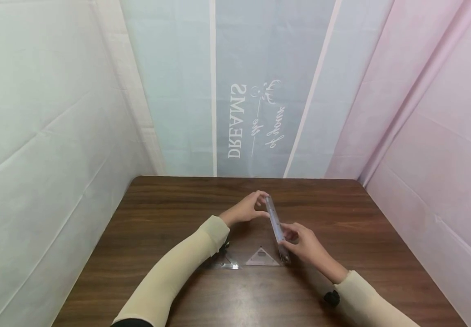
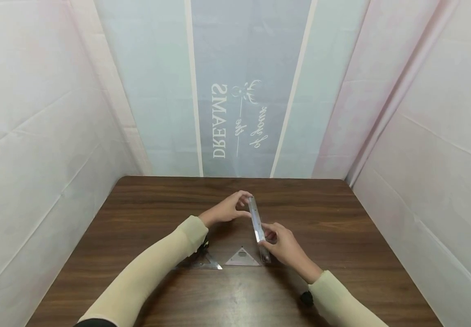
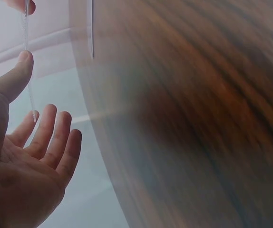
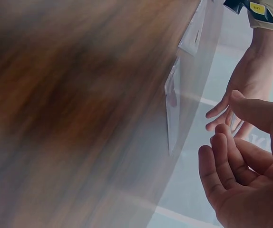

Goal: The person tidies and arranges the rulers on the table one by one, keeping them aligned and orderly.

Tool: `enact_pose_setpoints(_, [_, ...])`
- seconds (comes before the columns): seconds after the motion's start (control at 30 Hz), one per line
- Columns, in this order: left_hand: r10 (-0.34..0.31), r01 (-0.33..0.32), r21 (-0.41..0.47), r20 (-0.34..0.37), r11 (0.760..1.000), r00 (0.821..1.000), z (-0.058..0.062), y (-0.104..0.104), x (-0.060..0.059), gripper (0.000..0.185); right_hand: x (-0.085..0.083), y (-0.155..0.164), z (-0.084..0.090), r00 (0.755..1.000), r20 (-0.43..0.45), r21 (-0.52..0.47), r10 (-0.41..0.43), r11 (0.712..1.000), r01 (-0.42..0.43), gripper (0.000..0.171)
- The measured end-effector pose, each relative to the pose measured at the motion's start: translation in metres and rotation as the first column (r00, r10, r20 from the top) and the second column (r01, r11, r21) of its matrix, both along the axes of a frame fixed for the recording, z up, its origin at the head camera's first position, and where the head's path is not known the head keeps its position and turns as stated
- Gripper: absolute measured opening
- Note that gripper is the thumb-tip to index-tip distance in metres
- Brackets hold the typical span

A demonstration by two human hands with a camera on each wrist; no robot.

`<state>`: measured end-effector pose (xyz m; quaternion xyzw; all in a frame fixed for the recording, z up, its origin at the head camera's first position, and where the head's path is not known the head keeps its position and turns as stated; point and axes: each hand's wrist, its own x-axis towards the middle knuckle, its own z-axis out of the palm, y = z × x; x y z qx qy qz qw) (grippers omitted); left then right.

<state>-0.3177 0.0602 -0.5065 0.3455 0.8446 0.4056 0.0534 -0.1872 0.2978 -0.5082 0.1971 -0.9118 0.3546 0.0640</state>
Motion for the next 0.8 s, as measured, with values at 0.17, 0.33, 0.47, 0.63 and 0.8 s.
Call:
enact_pose_setpoints(0.17, [0.008,-0.009,-0.038,-0.023,0.999,1.000,-0.001,0.011,0.007,0.069,0.007,0.010,-0.003,1.000,-0.018,0.023,0.001,1.000,-0.001,0.048])
enact_pose_setpoints(0.33, [0.022,-0.024,-0.109,-0.026,0.994,0.999,0.002,0.022,0.014,0.069,0.015,0.021,-0.005,1.000,-0.011,0.030,-0.008,1.000,0.008,0.048])
enact_pose_setpoints(0.47, [0.013,-0.015,-0.145,-0.016,0.989,1.000,0.001,0.032,0.016,0.068,0.021,0.030,-0.007,1.000,-0.006,0.034,-0.020,0.999,0.020,0.050])
enact_pose_setpoints(0.63, [0.018,-0.024,-0.194,-0.029,0.981,0.999,0.000,0.041,0.019,0.067,0.023,0.038,-0.010,1.000,-0.012,0.038,-0.015,0.999,0.015,0.050])
enact_pose_setpoints(0.8, [0.032,-0.037,-0.236,-0.024,0.971,0.999,-0.003,0.048,0.019,0.068,0.025,0.041,-0.012,1.000,-0.004,0.019,-0.010,1.000,0.010,0.048])
